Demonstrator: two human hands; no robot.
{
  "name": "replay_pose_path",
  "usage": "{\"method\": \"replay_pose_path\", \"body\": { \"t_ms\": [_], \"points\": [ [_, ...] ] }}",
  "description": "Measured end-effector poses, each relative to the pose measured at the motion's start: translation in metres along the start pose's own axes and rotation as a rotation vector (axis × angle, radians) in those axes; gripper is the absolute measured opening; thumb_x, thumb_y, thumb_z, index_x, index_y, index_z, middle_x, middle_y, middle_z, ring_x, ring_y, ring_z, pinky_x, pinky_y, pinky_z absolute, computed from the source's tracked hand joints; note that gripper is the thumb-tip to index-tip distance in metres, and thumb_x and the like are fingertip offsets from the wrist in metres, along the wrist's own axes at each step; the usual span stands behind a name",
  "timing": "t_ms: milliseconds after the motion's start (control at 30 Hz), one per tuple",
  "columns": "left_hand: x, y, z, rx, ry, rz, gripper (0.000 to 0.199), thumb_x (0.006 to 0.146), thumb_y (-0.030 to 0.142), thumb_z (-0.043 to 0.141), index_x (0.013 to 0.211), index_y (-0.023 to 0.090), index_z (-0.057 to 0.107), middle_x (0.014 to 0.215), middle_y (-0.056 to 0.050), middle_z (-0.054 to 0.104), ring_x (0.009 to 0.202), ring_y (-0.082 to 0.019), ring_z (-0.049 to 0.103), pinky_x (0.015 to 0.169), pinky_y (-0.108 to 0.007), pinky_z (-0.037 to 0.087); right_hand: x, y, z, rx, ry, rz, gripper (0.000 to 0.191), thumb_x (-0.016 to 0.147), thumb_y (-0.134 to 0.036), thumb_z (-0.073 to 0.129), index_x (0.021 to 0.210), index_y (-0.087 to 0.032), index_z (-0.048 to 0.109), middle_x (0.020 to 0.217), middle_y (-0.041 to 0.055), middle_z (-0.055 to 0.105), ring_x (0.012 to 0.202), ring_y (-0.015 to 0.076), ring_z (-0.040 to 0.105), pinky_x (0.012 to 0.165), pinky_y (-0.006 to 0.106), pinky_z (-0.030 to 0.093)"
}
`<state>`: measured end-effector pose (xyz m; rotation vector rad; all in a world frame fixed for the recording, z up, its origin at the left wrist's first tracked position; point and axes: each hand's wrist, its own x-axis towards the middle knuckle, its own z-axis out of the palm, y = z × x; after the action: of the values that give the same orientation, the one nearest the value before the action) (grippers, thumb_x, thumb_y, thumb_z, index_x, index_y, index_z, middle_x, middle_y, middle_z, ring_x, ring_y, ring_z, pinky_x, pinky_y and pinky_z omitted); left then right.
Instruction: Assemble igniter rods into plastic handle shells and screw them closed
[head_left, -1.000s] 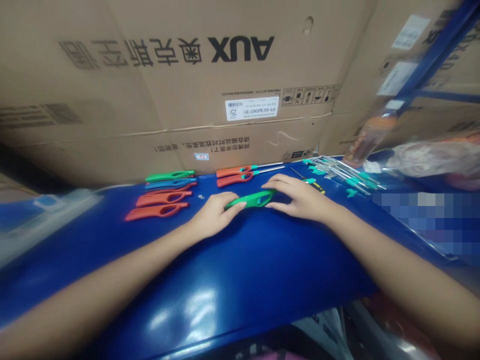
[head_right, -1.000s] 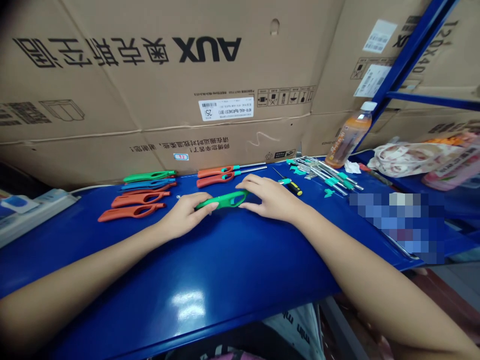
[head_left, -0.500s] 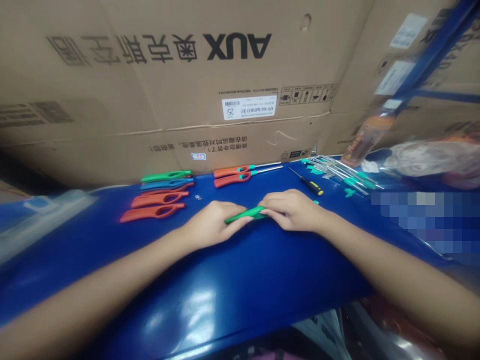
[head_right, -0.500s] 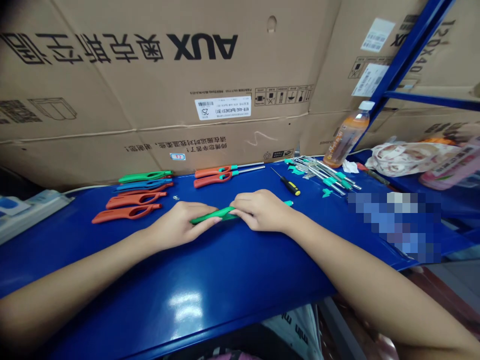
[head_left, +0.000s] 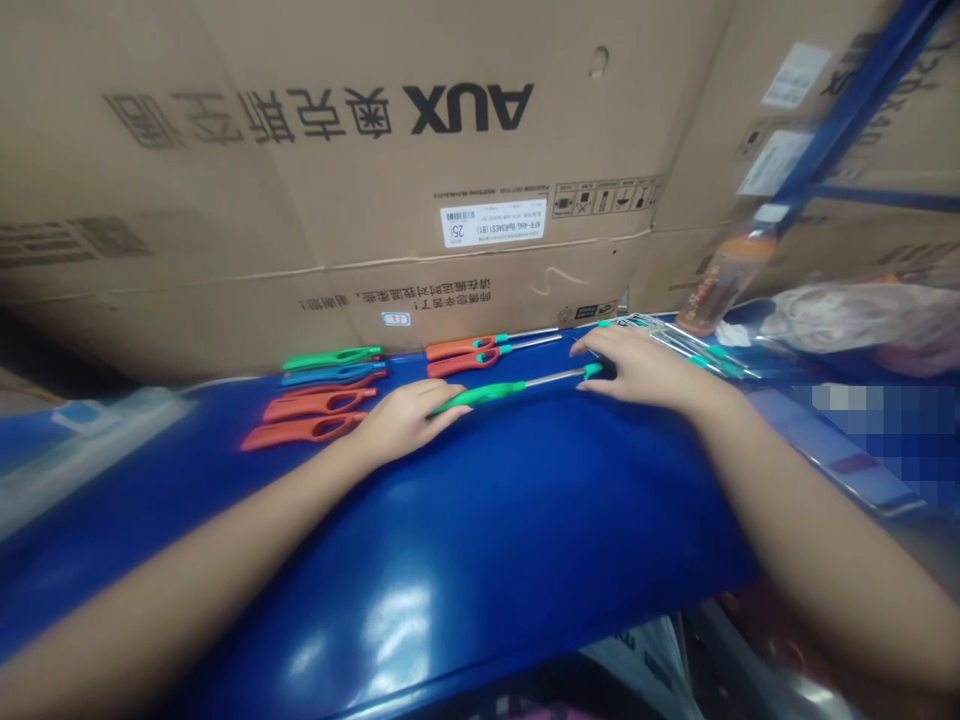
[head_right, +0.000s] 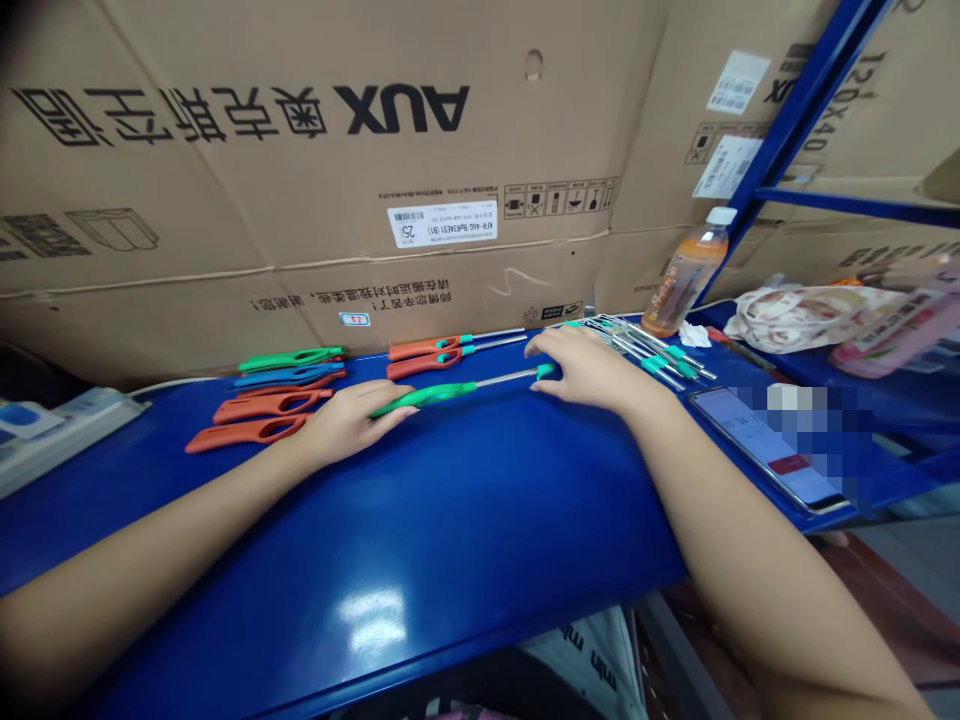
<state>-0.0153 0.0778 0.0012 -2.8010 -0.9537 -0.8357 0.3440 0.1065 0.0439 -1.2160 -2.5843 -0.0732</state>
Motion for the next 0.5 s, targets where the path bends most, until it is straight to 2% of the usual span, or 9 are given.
{"method": "replay_pose_path", "body": {
  "t_ms": [100,200,367,500],
  "points": [
    [-0.001,-0.003,0.001,-0.002,-0.019,-0.04,0.035,0.1,0.041,0.05,0.111,0.014,0.07,0.096,-0.011,0.075,0.089,-0.021,0.072,0.084,-0.032,0.058,0.0,0.008,-0.002,0.062,-0.013,0.0,0.022,0.085,-0.034,0.066,0.1,-0.019,0.068,0.102,0.0097,0.073,0.093,0.0281,0.066,0.085,0.042,0.049],
    [-0.001,-0.003,0.0,-0.004,-0.016,-0.037,0.034,0.1,0.041,0.051,0.111,0.015,0.07,0.095,-0.011,0.075,0.089,-0.021,0.072,0.084,-0.032,0.057,0.002,0.003,-0.003,0.124,0.003,-0.072,0.016,0.089,-0.032,0.062,0.093,-0.019,0.071,0.095,0.009,0.074,0.088,0.0251,0.066,0.083,0.04,0.049],
    [-0.001,0.008,0.001,0.002,-0.028,0.034,0.033,0.1,0.04,0.051,0.112,0.015,0.069,0.095,-0.011,0.074,0.086,-0.02,0.07,0.082,-0.031,0.057,0.007,-0.034,0.009,0.274,-0.017,-0.23,0.02,0.096,-0.032,0.057,0.099,-0.019,0.072,0.095,0.0084,0.074,0.09,0.0223,0.065,0.086,0.039,0.05],
    [-0.002,0.018,0.002,0.062,-0.022,0.079,0.032,0.099,0.039,0.053,0.111,0.013,0.07,0.091,-0.011,0.073,0.082,-0.02,0.07,0.077,-0.03,0.056,0.01,-0.057,0.024,0.24,-0.008,-0.292,0.022,0.099,-0.03,0.053,0.101,-0.017,0.07,0.093,0.01,0.07,0.089,0.0224,0.062,0.083,0.038,0.05]
  ]
}}
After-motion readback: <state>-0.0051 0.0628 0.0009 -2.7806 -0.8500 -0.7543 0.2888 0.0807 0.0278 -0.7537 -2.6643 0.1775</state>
